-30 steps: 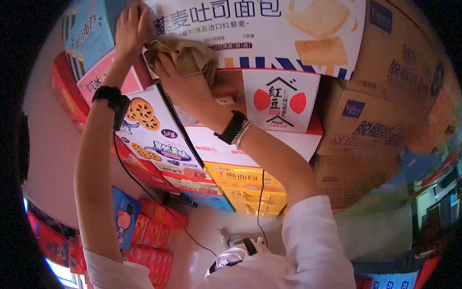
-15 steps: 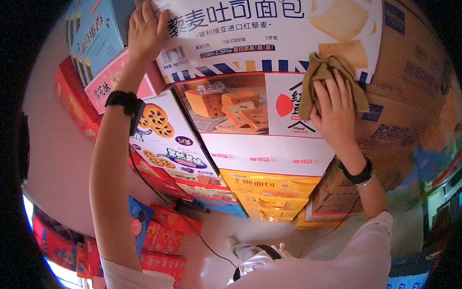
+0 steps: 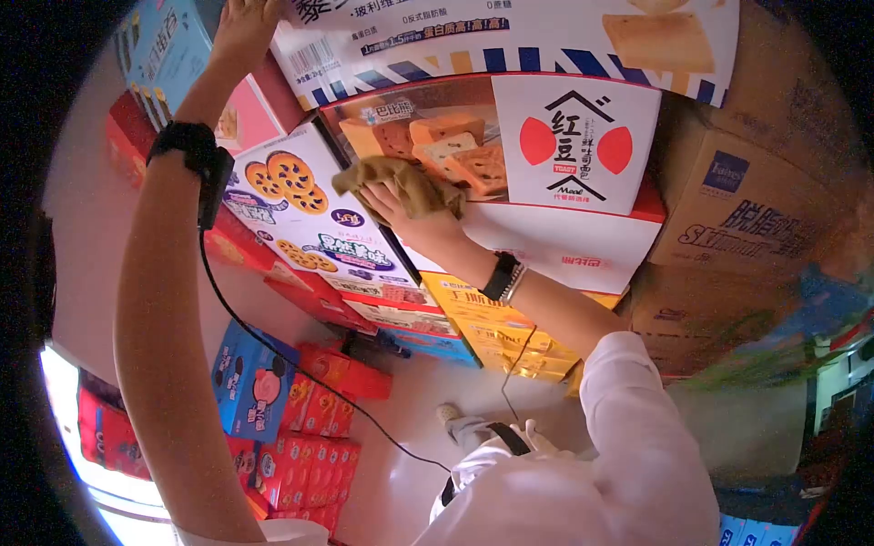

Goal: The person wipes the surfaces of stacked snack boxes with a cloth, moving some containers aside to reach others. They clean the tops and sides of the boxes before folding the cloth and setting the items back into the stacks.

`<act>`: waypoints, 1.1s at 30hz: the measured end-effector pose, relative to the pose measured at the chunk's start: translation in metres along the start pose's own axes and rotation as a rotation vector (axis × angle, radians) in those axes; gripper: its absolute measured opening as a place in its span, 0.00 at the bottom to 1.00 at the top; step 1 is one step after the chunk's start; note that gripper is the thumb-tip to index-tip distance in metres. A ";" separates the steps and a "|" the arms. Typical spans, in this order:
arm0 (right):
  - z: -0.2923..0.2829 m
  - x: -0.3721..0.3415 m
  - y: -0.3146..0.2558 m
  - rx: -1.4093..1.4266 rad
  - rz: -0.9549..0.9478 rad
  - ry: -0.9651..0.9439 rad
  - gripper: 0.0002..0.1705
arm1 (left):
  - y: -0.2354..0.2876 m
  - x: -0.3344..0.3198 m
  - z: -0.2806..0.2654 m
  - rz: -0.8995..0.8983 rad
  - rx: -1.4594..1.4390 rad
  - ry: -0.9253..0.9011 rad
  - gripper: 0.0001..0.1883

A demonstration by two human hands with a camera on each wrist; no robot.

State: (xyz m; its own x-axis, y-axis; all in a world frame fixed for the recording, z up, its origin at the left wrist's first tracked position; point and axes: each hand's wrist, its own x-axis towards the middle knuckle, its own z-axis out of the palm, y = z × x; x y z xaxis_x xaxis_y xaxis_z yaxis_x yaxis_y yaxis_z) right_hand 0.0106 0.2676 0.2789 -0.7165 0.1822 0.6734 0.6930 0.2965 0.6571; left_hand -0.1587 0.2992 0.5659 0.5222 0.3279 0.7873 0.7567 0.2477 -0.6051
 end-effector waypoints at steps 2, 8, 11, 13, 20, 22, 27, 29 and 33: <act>0.004 -0.014 -0.002 0.046 -0.013 -0.016 0.32 | -0.005 0.000 0.005 0.096 0.113 0.020 0.23; 0.012 -0.123 0.029 0.245 0.314 -0.151 0.28 | 0.013 0.002 0.001 -0.129 -0.077 0.074 0.26; 0.008 -0.165 0.076 0.071 0.526 0.033 0.20 | 0.020 -0.001 -0.006 -0.272 -0.264 0.087 0.29; -0.014 -0.175 0.114 0.014 0.568 0.147 0.19 | 0.026 0.000 -0.012 -0.344 -0.343 0.109 0.31; -0.043 -0.157 0.182 0.138 0.677 0.345 0.24 | 0.027 -0.002 -0.007 -0.332 -0.279 0.190 0.30; -0.038 -0.157 0.182 0.693 1.010 0.401 0.23 | 0.026 -0.003 -0.011 -0.335 -0.326 0.178 0.30; -0.010 -0.190 0.164 0.827 1.180 0.350 0.23 | 0.027 0.000 -0.014 -0.353 -0.350 0.159 0.31; -0.028 -0.171 0.147 0.718 1.162 0.316 0.25 | 0.028 0.001 -0.014 -0.362 -0.330 0.175 0.31; -0.019 -0.180 0.144 0.678 1.125 0.351 0.23 | 0.030 -0.002 -0.015 -0.351 -0.365 0.224 0.31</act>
State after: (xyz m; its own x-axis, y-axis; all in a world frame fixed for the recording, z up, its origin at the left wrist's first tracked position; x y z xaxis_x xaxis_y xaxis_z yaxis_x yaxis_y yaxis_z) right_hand 0.2408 0.2597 0.2587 0.3347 0.4128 0.8471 0.6361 0.5642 -0.5263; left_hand -0.1309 0.2923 0.5481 0.2546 0.0706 0.9645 0.9669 -0.0382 -0.2524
